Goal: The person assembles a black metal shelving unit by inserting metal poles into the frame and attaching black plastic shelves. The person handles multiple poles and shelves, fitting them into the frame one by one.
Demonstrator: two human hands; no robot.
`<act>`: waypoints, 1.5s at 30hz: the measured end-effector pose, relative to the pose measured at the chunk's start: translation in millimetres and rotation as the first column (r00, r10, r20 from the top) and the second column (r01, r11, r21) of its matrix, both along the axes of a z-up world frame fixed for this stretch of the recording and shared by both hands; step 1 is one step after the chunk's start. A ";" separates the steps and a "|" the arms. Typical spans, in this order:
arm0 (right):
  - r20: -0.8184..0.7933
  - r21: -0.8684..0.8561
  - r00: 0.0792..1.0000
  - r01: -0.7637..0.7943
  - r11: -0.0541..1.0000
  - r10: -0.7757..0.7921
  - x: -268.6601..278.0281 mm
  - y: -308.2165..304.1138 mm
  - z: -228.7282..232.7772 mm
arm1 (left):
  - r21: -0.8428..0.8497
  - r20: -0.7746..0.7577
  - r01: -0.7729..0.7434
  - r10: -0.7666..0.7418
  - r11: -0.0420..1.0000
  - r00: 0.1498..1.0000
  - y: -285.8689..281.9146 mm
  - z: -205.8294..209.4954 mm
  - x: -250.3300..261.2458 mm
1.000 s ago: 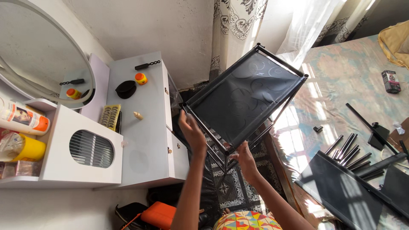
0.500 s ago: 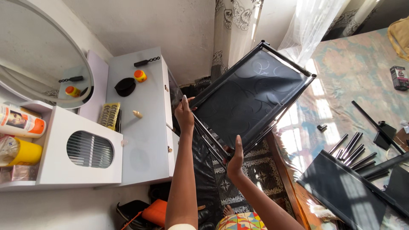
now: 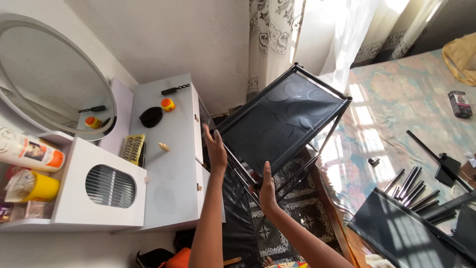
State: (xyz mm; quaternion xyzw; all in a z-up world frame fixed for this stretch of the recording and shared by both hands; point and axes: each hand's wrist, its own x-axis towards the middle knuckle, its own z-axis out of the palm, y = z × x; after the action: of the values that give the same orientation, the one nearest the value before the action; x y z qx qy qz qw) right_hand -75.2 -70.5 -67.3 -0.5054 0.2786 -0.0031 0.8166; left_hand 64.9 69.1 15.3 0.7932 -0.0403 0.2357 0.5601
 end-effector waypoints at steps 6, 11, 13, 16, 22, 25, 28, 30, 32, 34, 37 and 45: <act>0.302 -0.198 0.883 0.426 0.883 -0.358 33.6 -119.7 -30.5 | -0.105 -0.333 0.049 -0.081 0.993 0.939 -61.6 10.1 -159.0; 0.410 -0.305 0.741 0.660 0.687 -0.531 117.5 -302.8 -1.7 | -0.140 -0.559 0.106 -0.167 0.984 0.812 -87.7 11.7 -208.1; 0.333 -0.235 0.923 0.279 0.931 -0.193 137.0 -347.6 17.6 | -0.207 -0.631 0.000 -0.134 0.978 0.764 -90.8 8.8 -193.4; 0.221 -0.336 0.930 -0.209 0.918 0.293 144.4 -370.4 33.5 | -0.363 -0.421 -0.031 -0.134 0.931 0.897 -70.8 1.7 -149.6; 0.235 -0.613 0.893 -0.171 0.771 0.385 181.1 -364.5 57.0 | -0.495 -0.250 0.042 -0.189 0.868 0.950 -24.5 -3.1 -75.6; 0.197 -0.600 0.844 -0.298 0.743 0.498 198.6 -359.9 65.8 | -0.478 -0.244 0.014 -0.148 0.878 0.958 -0.7 -17.0 -69.9; 0.190 -0.527 0.838 -0.353 0.773 0.512 210.8 -351.7 66.4 | -0.583 -0.171 0.015 -0.141 0.812 0.975 24.5 -31.0 -73.5; 0.217 -0.430 0.841 -0.374 0.822 0.496 211.2 -339.4 61.0 | -0.578 -0.192 -0.011 -0.122 0.816 0.974 32.2 -31.9 -83.4; 0.244 -0.309 0.847 -0.394 0.866 0.472 196.3 -321.6 49.7 | -0.452 -0.292 -0.073 -0.070 0.889 0.954 33.4 -26.2 -93.2; 0.262 -0.282 0.867 -0.352 0.893 0.425 176.9 -314.9 46.1 | -0.525 -0.303 -0.066 -0.113 0.849 0.946 29.2 -21.6 -94.2; 0.272 -0.272 0.881 -0.315 0.909 0.387 147.8 -320.7 54.9 | -0.612 -0.197 0.013 -0.168 0.791 0.966 20.6 -22.8 -103.4; 0.326 -0.224 0.877 -0.293 0.930 0.354 113.3 -340.7 72.4 | -0.565 -0.154 0.062 -0.179 0.823 0.972 3.6 -12.1 -124.6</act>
State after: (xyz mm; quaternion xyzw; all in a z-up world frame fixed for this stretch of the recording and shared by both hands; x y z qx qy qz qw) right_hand 38.1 -411.2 5.1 -0.6027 0.0342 0.0178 0.7970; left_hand -59.7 72.7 3.2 0.6113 0.0362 0.1203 0.7814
